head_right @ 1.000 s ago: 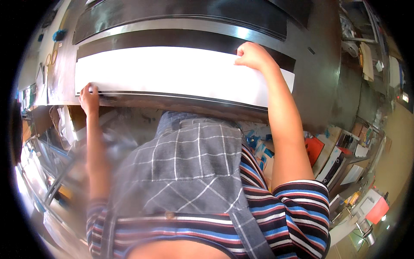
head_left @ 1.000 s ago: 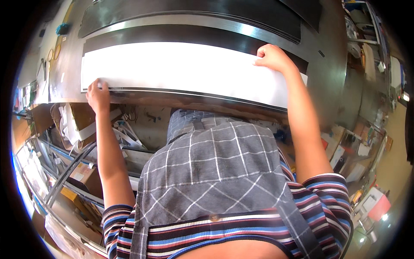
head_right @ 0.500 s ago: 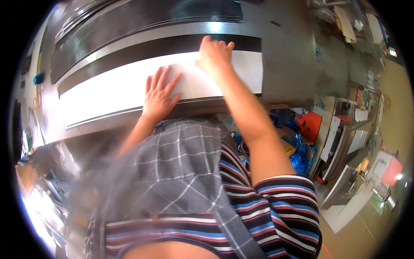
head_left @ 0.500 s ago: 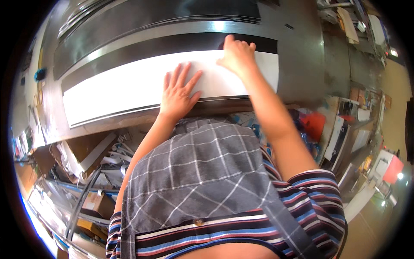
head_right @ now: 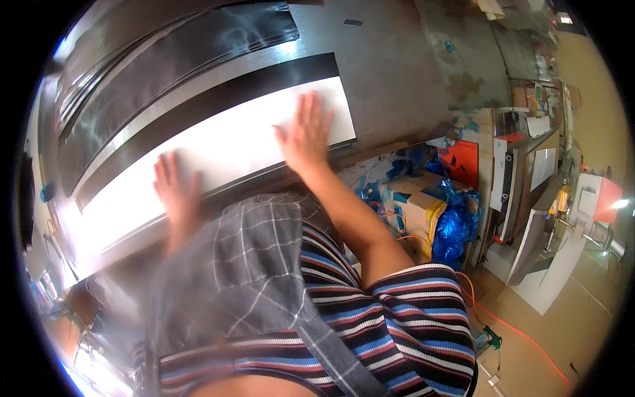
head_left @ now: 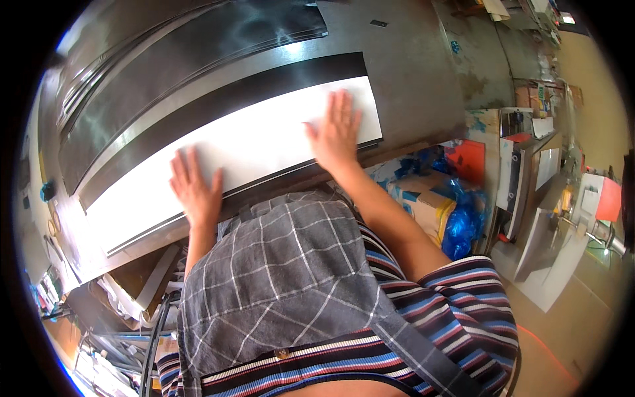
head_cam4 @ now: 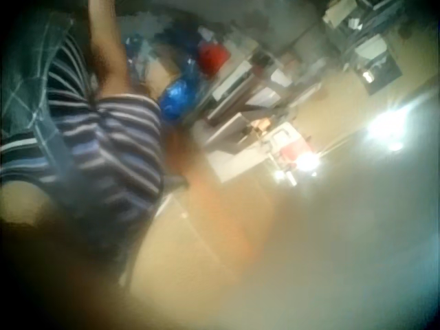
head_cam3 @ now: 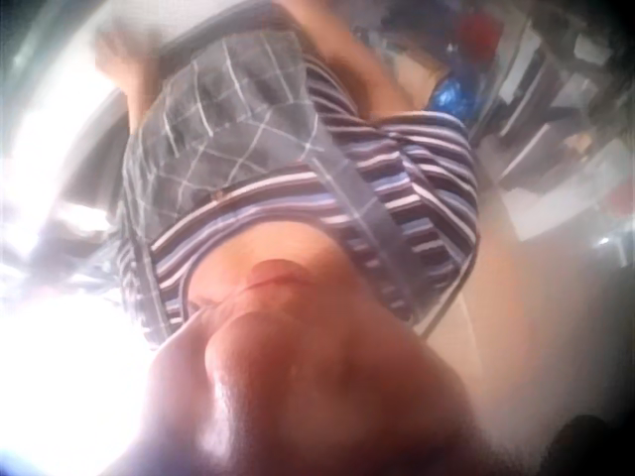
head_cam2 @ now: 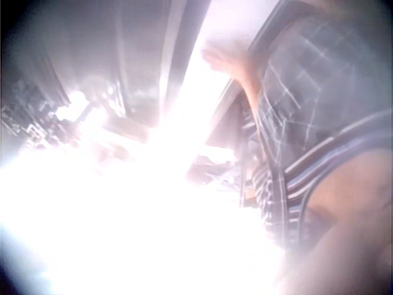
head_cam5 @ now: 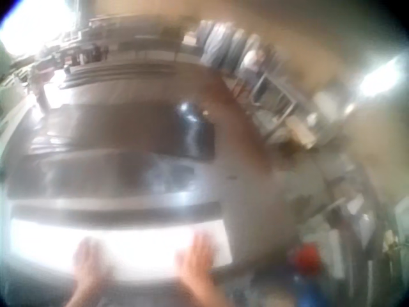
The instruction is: The person is peeling a protective film from metal sheets and then aligning and smoothing them on a white surface at a workstation.
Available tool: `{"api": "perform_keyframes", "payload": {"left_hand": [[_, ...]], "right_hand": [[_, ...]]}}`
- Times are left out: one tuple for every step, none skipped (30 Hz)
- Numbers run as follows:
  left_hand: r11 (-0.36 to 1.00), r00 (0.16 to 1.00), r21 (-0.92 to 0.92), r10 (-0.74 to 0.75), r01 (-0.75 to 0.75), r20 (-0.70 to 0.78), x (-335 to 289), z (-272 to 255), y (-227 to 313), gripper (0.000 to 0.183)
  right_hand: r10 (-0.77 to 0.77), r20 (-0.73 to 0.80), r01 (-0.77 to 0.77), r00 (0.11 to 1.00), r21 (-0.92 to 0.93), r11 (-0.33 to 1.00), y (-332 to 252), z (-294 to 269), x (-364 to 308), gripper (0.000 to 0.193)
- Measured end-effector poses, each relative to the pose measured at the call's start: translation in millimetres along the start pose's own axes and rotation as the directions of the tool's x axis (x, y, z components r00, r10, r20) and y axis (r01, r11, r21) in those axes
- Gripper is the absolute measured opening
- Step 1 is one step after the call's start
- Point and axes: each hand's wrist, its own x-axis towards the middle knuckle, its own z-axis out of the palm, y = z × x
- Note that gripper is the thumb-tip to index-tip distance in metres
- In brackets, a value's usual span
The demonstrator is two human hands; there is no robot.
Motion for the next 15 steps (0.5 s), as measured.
{"api": "perform_keyframes", "payload": {"left_hand": [[0.993, 0.994, 0.063, -0.097, 0.1, -0.045, 0.0, 7.3, -27.9, 0.076], [0.971, 0.974, 0.082, -0.218, 0.222, -0.055, 2.4, 9.8, -54.9, 0.076], [0.931, 0.937, 0.111, -0.342, 0.348, -0.068, 3.0, 7.6, -78.0, 0.077], [0.919, 0.92, 0.063, -0.383, 0.388, -0.078, -0.4, 9.9, -99.5, 0.078], [0.897, 0.895, 0.03, -0.436, 0.44, -0.093, -4.3, 12.4, -124.2, 0.078], [0.865, 0.859, 0.015, -0.497, 0.502, -0.125, -9.6, 8.8, -154.8, 0.079], [0.855, 0.85, -0.005, -0.516, 0.519, -0.104, -10.0, 7.2, -176.6, 0.08], [0.848, 0.838, -0.056, -0.529, 0.527, -0.137, -5.8, 10.7, -203.3, 0.08], [0.833, 0.826, -0.027, -0.552, 0.553, -0.109, 4.2, -2.2, -203.2, 0.082], [0.804, 0.802, 0.02, -0.591, 0.595, -0.09, 14.0, -12.7, -208.2, 0.082], [0.782, 0.782, 0.042, -0.616, 0.621, -0.095, 17.3, -24.7, -209.2, 0.082], [0.778, 0.774, 0.03, -0.618, 0.627, -0.139, 16.3, -26.2, -220.7, 0.082], [0.767, 0.758, -0.009, -0.636, 0.642, -0.148, 18.3, -32.5, -219.3, 0.082], [0.737, 0.726, -0.012, -0.669, 0.676, -0.16, 12.4, -32.0, -228.1, 0.082], [0.712, 0.701, -0.02, -0.694, 0.701, -0.163, 8.5, -26.9, -235.2, 0.082]], "right_hand": [[0.07, -0.025, -0.071, 0.997, -0.043, 0.997, 15.7, -3.0, -2.5, 0.084], [0.154, -0.019, -0.155, 0.988, -0.061, 0.986, 28.2, -5.7, -2.7, 0.084], [0.233, -0.007, -0.233, 0.972, -0.07, 0.97, 38.9, -8.7, -2.7, 0.085], [0.238, -0.029, -0.239, 0.971, -0.106, 0.965, 47.7, -5.5, -4.6, 0.085], [0.23, -0.04, -0.233, 0.972, -0.127, 0.964, 51.7, -2.5, -6.1, 0.085], [0.321, 0.017, -0.318, 0.947, -0.098, 0.943, 45.2, -11.5, -4.6, 0.086], [0.409, 0.114, -0.396, 0.905, -0.121, 0.91, 38.5, -26.5, 0.6, 0.087], [0.367, 0.033, -0.362, 0.93, -0.093, 0.927, 51.8, -12.4, -11.2, 0.086], [0.409, 0.146, -0.391, 0.901, -0.136, 0.91, 45.1, -29.0, -5.5, 0.083], [0.335, 0.062, -0.323, 0.94, -0.155, 0.934, 62.4, -19.2, -12.5, 0.08], [0.262, -0.02, -0.261, 0.965, -0.202, 0.944, 81.8, -2.7, -18.9, 0.078], [0.253, -0.02, -0.251, 0.967, -0.221, 0.942, 91.1, 4.6, -19.6, 0.078], [0.266, -0.033, -0.266, 0.963, -0.249, 0.931, 100.0, 11.4, -20.7, 0.078], [0.24, -0.039, -0.242, 0.97, -0.236, 0.941, 106.4, 16.2, -16.8, 0.078], [0.222, -0.05, -0.228, 0.974, -0.233, 0.946, 114.7, 17.2, -13.8, 0.079]]}}
